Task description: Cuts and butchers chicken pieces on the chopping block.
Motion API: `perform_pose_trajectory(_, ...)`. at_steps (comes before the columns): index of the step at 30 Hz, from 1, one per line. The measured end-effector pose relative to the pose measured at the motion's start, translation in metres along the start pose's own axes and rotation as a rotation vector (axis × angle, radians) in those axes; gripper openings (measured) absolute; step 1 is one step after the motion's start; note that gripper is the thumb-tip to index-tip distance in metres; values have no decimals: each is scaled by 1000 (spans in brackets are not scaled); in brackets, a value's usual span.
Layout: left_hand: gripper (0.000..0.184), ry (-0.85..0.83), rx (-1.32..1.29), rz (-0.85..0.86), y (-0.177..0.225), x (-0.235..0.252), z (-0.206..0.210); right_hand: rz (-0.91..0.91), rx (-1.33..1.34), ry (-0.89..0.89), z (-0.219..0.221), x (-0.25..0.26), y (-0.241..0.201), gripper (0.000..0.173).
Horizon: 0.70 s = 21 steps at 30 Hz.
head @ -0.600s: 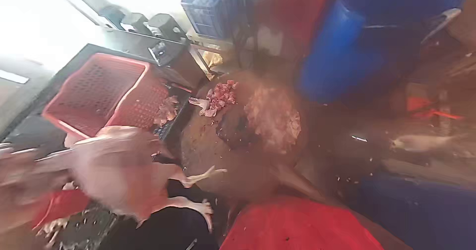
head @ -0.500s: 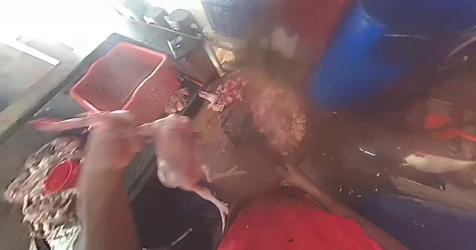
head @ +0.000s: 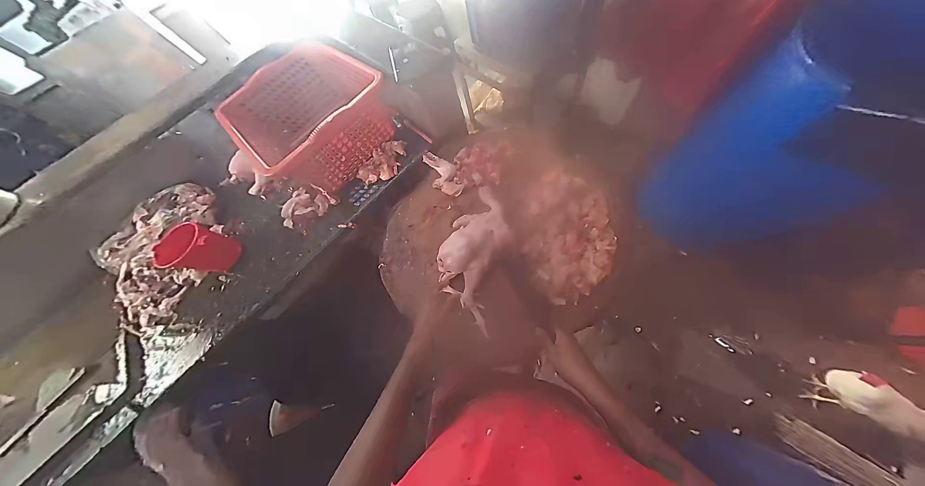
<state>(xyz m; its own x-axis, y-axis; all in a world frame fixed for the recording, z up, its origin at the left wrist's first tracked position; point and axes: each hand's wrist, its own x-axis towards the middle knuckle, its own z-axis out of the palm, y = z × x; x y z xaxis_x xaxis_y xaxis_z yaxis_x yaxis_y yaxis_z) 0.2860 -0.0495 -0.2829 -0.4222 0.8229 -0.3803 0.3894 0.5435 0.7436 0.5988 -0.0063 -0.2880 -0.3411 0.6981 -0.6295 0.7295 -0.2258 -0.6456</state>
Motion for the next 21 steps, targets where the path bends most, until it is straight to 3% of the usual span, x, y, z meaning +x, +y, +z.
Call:
perform_pose_trajectory(3,97,23,367,-22,18,14,19,0,-21,-13,-3,2,-1,53)
perform_pose_trajectory(5,102,74,493,-67,25,26,27,8,-43,-8,-4,2,-5,52)
perform_pose_trajectory(9,68,121,496,-38,6,50,8,15,-42,30,2,-1,-6,53)
perform_pose_trajectory(12,55,2,374,-31,-9,64,-24,65,-25,78,11,-6,-9,52)
perform_pose_trajectory(16,39,-204,94,-33,14,53,-62,105,19,123,20,-5,-4,52)
perform_pose_trajectory(19,31,-197,15,30,39,60,-81,111,48,158,24,-3,-4,48)
perform_pose_trajectory(21,34,-146,123,109,59,78,-89,132,44,174,26,-3,-10,47)
